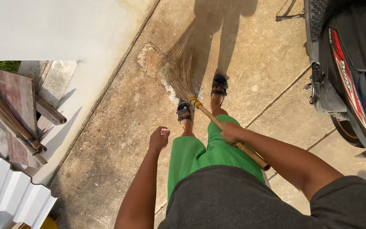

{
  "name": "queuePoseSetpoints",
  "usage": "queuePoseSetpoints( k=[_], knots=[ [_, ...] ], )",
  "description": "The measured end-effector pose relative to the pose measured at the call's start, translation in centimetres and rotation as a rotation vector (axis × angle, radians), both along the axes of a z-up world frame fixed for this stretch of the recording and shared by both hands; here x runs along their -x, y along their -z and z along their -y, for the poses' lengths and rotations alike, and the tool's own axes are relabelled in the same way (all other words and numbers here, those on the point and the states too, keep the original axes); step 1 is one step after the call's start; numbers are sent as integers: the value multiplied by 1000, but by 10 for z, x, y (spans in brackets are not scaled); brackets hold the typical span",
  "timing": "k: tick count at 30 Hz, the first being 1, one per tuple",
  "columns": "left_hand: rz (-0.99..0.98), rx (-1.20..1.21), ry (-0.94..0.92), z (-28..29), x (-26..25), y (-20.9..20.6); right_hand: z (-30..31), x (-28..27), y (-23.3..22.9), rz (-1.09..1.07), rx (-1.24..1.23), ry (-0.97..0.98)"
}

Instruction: Sweeping a concrete driveway area and moving items like corrugated sheets and wood scraps to tidy the space.

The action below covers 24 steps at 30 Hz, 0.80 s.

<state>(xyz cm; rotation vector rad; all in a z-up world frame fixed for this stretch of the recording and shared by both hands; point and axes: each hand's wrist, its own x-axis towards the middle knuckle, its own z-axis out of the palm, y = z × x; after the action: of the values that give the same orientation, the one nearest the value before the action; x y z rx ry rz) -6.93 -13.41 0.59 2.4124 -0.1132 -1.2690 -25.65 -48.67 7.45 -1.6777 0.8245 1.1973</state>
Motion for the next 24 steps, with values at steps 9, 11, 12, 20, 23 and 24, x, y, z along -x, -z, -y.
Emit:
queuePoseSetpoints(
  k=[9,11,12,20,23,24],
  knots=[
    [-173,-137,142,-101,-83,53,-119,27,-129,195,-189,477],
    [-211,-174,157,-113,-96,51,-130,45,-122,153,-154,642],
    [-208,-229,222,-114,-102,45,-139,59,-114,183,-115,747],
    [-200,-185,497,11,-126,17,-196,181,-107,138,126,1249],
    [-211,-52,546,92,-100,6,-227,247,-112,119,149,1395],
    [-180,-6,607,117,-87,0,-241,270,-110,106,131,1496]
  ],
)
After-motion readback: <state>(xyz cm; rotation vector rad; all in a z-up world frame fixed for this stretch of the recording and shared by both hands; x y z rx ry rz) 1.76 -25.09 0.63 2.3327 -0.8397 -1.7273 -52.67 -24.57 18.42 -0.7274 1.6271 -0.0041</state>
